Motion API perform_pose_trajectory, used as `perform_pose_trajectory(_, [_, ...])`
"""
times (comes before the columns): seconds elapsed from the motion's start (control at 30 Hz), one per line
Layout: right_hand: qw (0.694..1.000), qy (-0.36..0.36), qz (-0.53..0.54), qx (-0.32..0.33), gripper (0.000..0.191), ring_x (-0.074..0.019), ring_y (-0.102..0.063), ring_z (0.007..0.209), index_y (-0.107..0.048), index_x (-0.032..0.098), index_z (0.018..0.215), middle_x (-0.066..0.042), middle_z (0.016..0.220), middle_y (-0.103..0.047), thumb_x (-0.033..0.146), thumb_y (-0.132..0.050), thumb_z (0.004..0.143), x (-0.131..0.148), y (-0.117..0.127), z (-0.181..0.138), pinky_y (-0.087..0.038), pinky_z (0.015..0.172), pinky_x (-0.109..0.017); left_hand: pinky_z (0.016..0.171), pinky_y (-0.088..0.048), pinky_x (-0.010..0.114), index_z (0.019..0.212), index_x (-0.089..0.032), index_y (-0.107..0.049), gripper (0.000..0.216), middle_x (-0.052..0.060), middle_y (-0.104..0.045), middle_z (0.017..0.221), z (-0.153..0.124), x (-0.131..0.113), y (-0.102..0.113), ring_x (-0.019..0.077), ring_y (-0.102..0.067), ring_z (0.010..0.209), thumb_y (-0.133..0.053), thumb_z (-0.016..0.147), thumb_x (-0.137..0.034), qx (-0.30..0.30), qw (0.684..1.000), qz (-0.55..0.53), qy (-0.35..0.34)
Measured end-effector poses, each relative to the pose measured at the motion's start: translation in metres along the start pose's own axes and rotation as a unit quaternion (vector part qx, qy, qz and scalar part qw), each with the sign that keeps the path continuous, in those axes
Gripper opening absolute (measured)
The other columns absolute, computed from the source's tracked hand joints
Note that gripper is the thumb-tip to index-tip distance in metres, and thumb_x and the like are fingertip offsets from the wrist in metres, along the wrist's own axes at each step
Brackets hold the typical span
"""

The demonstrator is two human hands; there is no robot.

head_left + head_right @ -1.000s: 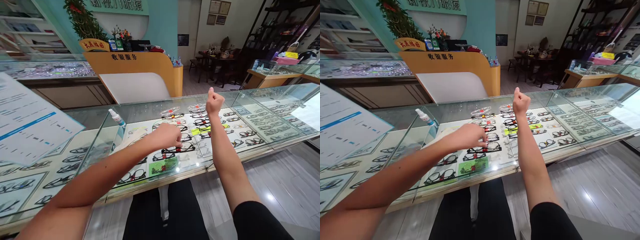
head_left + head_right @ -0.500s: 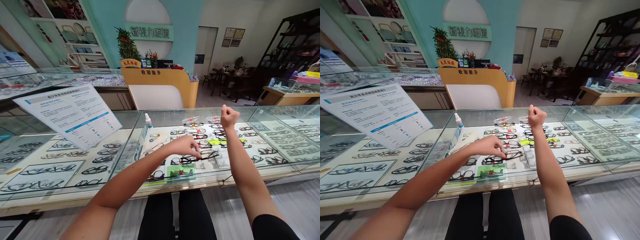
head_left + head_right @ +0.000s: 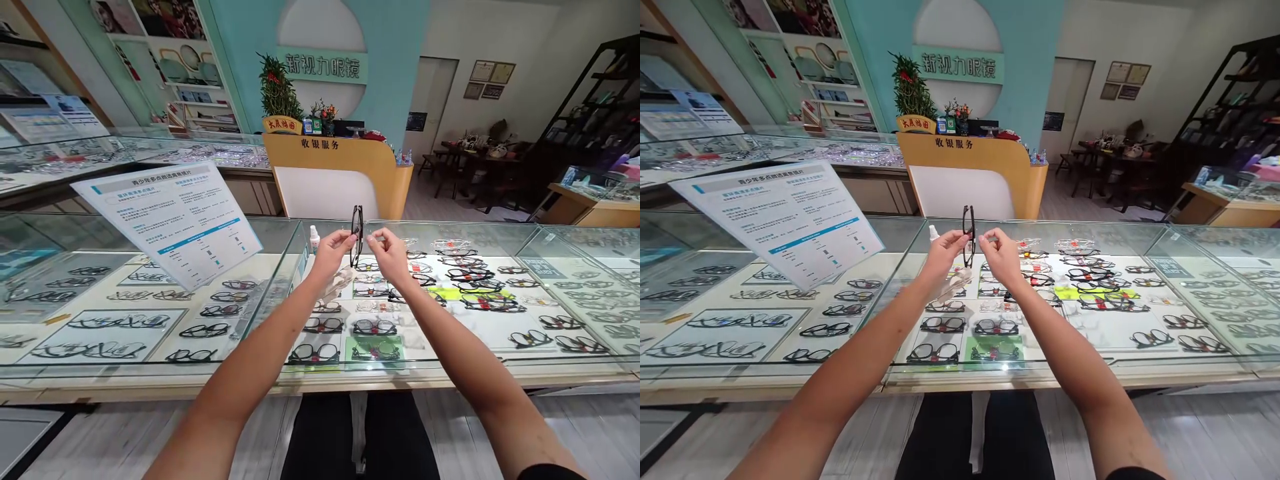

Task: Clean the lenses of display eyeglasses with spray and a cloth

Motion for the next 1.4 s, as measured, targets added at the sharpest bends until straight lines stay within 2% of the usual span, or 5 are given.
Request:
perform_pose_trajectory(0.43, [0.996,0.0,0.021,0.087,0.041,-0.0132,-0.026,0.055,-0.07,0.023,0.094,0.01,0.055,-0.034,0.063,-0.073,0.096,-0.007,0.003,-0.012,-0.021,0.059,-0.032,0.089,-0.064,0.034,0.096,-0.021,-0.077,0.053,0.007,-0.08,0.111,-0.014,0.003,-0.012,0.0195,-0.072,0.101,-0.098,0.073,-0.063,0.044,0.997,-0.049,0.038])
perform_pose_trajectory(0.8, [0.982,0.056,-0.147,-0.108,0.024,-0.0151,-0.043,0.053,-0.068,0.023,0.097,0.008,0.056,-0.051,0.045,-0.059,0.105,-0.001,0.054,0.0,-0.035,0.064,-0.033,0.088,-0.067,0.037,0.094,-0.021,-0.075,0.055,0.009,-0.079,0.119,-0.008,0.0,-0.006,0.0264,-0.07,0.116,-0.097,0.071,-0.066,0.023,0.999,-0.001,0.036])
perform_pose_trajectory(1.0, [0.957,0.106,-0.191,-0.19,0.026,-0.0218,-0.075,0.081,-0.066,0.023,0.125,-0.008,0.108,-0.086,0.041,-0.054,0.11,0.005,0.075,0.004,-0.052,0.077,-0.036,0.084,-0.066,0.034,0.096,-0.022,-0.078,0.056,0.008,-0.077,0.111,-0.01,0.004,-0.005,0.0226,-0.067,0.104,-0.095,0.072,-0.069,0.035,0.998,0.037,0.046])
perform_pose_trajectory(1.17, [0.953,0.13,-0.187,-0.201,0.043,-0.0243,-0.077,0.095,-0.053,0.026,0.132,-0.013,0.135,-0.077,0.051,-0.069,0.102,0.003,0.07,0.0,-0.057,0.074,-0.038,0.085,-0.066,0.034,0.097,-0.022,-0.079,0.052,0.006,-0.074,0.107,-0.014,0.009,-0.011,0.0211,-0.064,0.103,-0.093,0.076,-0.067,0.051,0.997,0.028,0.045])
perform_pose_trajectory(1.4, [0.93,0.207,-0.26,-0.157,0.083,-0.0387,-0.064,0.134,-0.041,0.025,0.155,-0.022,0.152,-0.056,0.064,-0.079,0.093,0.005,0.049,-0.007,-0.062,0.103,-0.06,0.087,-0.067,0.039,0.097,-0.021,-0.078,0.055,0.006,-0.072,0.106,-0.021,0.01,-0.025,0.0233,-0.065,0.105,-0.094,0.074,-0.068,0.089,0.994,0.02,0.052])
Point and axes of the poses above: each hand's wrist, its own z-axis towards the middle knuckle, its own y-axis out of the back of the hand, x = y × z, the point moved 7 cm from there along z, towards the middle knuckle
